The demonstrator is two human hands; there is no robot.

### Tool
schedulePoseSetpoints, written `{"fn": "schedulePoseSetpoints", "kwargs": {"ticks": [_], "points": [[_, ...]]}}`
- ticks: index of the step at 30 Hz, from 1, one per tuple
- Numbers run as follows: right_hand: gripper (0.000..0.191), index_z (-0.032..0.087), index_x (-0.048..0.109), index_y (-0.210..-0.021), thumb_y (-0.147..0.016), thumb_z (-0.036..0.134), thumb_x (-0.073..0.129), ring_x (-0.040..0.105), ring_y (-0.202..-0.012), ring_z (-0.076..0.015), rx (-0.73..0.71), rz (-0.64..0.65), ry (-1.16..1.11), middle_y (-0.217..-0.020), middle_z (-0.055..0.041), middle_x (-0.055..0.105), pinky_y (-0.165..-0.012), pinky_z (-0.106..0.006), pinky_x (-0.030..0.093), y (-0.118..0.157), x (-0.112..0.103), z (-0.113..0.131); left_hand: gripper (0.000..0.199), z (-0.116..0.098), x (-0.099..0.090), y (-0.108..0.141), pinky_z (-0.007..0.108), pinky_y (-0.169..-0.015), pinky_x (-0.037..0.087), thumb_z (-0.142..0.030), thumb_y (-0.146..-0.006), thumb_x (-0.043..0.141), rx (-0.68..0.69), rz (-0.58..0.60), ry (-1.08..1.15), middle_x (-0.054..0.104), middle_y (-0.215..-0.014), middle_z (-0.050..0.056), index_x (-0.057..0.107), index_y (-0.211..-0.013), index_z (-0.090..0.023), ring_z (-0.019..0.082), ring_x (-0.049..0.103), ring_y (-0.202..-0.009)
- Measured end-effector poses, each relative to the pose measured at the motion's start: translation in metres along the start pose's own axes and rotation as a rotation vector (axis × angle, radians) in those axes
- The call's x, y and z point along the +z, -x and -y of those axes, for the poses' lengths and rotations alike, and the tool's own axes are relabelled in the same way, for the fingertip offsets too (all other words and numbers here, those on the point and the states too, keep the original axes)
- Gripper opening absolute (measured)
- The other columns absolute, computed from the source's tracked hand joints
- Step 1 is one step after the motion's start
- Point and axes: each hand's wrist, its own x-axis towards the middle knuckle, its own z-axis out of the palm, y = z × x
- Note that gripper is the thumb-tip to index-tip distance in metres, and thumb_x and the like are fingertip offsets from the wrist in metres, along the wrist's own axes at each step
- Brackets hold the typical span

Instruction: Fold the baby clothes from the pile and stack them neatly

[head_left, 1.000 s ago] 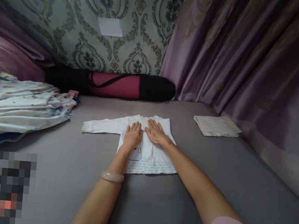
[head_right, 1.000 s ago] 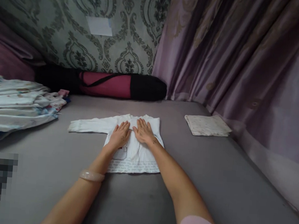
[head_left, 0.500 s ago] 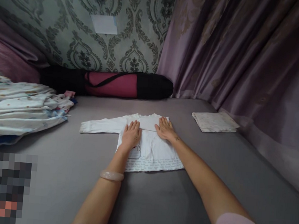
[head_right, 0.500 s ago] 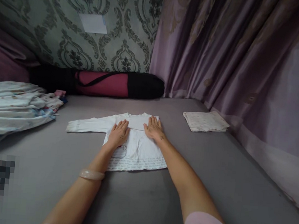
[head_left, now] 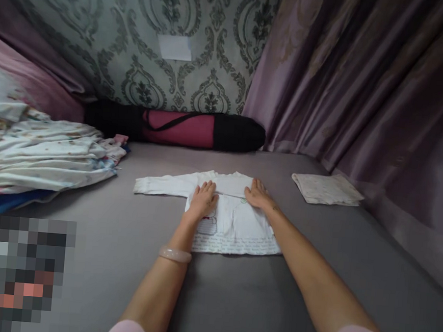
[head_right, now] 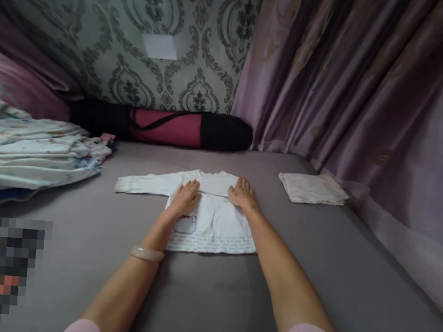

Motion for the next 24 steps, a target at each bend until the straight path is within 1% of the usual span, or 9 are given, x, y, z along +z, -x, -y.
{"fn": "schedulePoseSetpoints", "kwargs": {"ticks": [3, 5, 7, 10, 13, 16, 19, 21, 24], "points": [[0.062, 0.0, 0.027, -0.146, -0.095, 0.034, 0.024, 0.021, -0.142, -0.0298, -0.03, -0.042, 0.016, -0.154, -0.0209, 0.023, -0.114, -0.045, 0.018, 0.003, -0.011, 0.017, 0.055, 0.005, -0.013, 0.003, 0.039, -0.114, 0.024, -0.025, -0.089, 0.048, 0.015, -0.025, 0.173, 0.034, -0.15, 0.018, 0.038, -0.14, -0.008, 0.025, 0.029, -0.141], [0.06, 0.004, 0.027, -0.147, -0.096, 0.034, 0.021, 0.016, -0.143, -0.0285, -0.137, -0.105, 0.015, -0.156, -0.0183, 0.02, -0.114, -0.047, 0.014, 0.008, -0.014, 0.037, 0.054, 0.011, -0.026, 0.006, 0.035, -0.111, 0.03, -0.027, -0.088, 0.05, -0.005, -0.082, 0.285, 0.042, -0.145, 0.018, 0.042, -0.138, -0.008, 0.024, 0.038, -0.136], [0.06, 0.008, 0.026, -0.149, -0.097, 0.037, 0.019, 0.012, -0.145, -0.0263, -0.275, -0.106, 0.002, -0.157, -0.0147, 0.018, -0.115, -0.048, 0.011, 0.015, -0.013, 0.062, 0.052, 0.021, -0.042, 0.01, 0.034, -0.108, 0.035, -0.03, -0.088, 0.051, -0.05, -0.149, 0.357, 0.049, -0.139, 0.017, 0.045, -0.136, -0.009, 0.024, 0.046, -0.129], [0.061, 0.01, 0.022, -0.15, -0.098, 0.041, 0.016, 0.009, -0.145, -0.0247, -0.411, -0.035, -0.016, -0.158, -0.0114, 0.015, -0.116, -0.048, 0.007, 0.023, -0.007, 0.097, 0.049, 0.047, -0.066, 0.02, 0.034, -0.102, 0.041, -0.032, -0.088, 0.05, -0.169, -0.275, 0.369, 0.058, -0.129, 0.016, 0.049, -0.132, -0.008, 0.024, 0.054, -0.118], [0.062, 0.011, 0.021, -0.151, -0.098, 0.043, 0.016, 0.008, -0.145, -0.025, -0.441, -0.018, -0.013, -0.159, -0.0103, 0.012, -0.116, -0.048, 0.007, 0.026, 0.0, 0.119, 0.042, 0.079, -0.083, 0.033, 0.036, -0.1, 0.041, -0.028, -0.089, 0.047, -0.363, -0.428, 0.276, 0.063, -0.119, 0.015, 0.054, -0.126, -0.01, 0.025, 0.056, -0.114], [0.062, 0.011, 0.023, -0.15, -0.098, 0.042, 0.018, 0.01, -0.145, -0.0255, -0.423, -0.024, 0.006, -0.158, -0.0108, 0.013, -0.115, -0.048, 0.008, 0.024, 0.01, 0.124, 0.039, 0.106, -0.089, 0.046, 0.043, -0.099, 0.04, -0.028, -0.089, 0.044, -0.658, -0.575, 0.156, 0.061, -0.116, 0.019, 0.056, -0.122, -0.01, 0.03, 0.054, -0.115], [0.06, 0.012, 0.024, -0.15, -0.098, 0.041, 0.019, 0.011, -0.145, -0.0255, -0.414, -0.057, 0.03, -0.158, -0.0102, 0.014, -0.115, -0.048, 0.007, 0.021, 0.018, 0.122, 0.042, 0.118, -0.09, 0.055, 0.046, -0.095, 0.041, -0.036, -0.089, 0.045, -0.909, -0.628, 0.101, 0.057, -0.118, 0.025, 0.057, -0.118, -0.007, 0.036, 0.051, -0.117], [0.06, 0.012, 0.024, -0.15, -0.098, 0.041, 0.02, 0.013, -0.144, -0.0263, -0.415, -0.06, 0.035, -0.158, -0.0104, 0.015, -0.115, -0.048, 0.007, 0.019, 0.019, 0.121, 0.044, 0.12, -0.09, 0.056, 0.046, -0.094, 0.042, -0.041, -0.088, 0.046, -0.98, -0.606, 0.091, 0.056, -0.118, 0.027, 0.059, -0.113, -0.007, 0.037, 0.05, -0.116], [0.061, 0.01, 0.026, -0.149, -0.097, 0.041, 0.023, 0.015, -0.144, -0.0284, -0.395, 0.022, 0.045, -0.157, -0.0129, 0.017, -0.114, -0.051, 0.01, 0.014, 0.013, 0.125, 0.046, 0.118, -0.088, 0.053, 0.047, -0.091, 0.043, -0.047, -0.087, 0.048, -1.017, -0.571, 0.069, 0.057, -0.118, 0.027, 0.062, -0.107, -0.008, 0.039, 0.05, -0.116]]}}
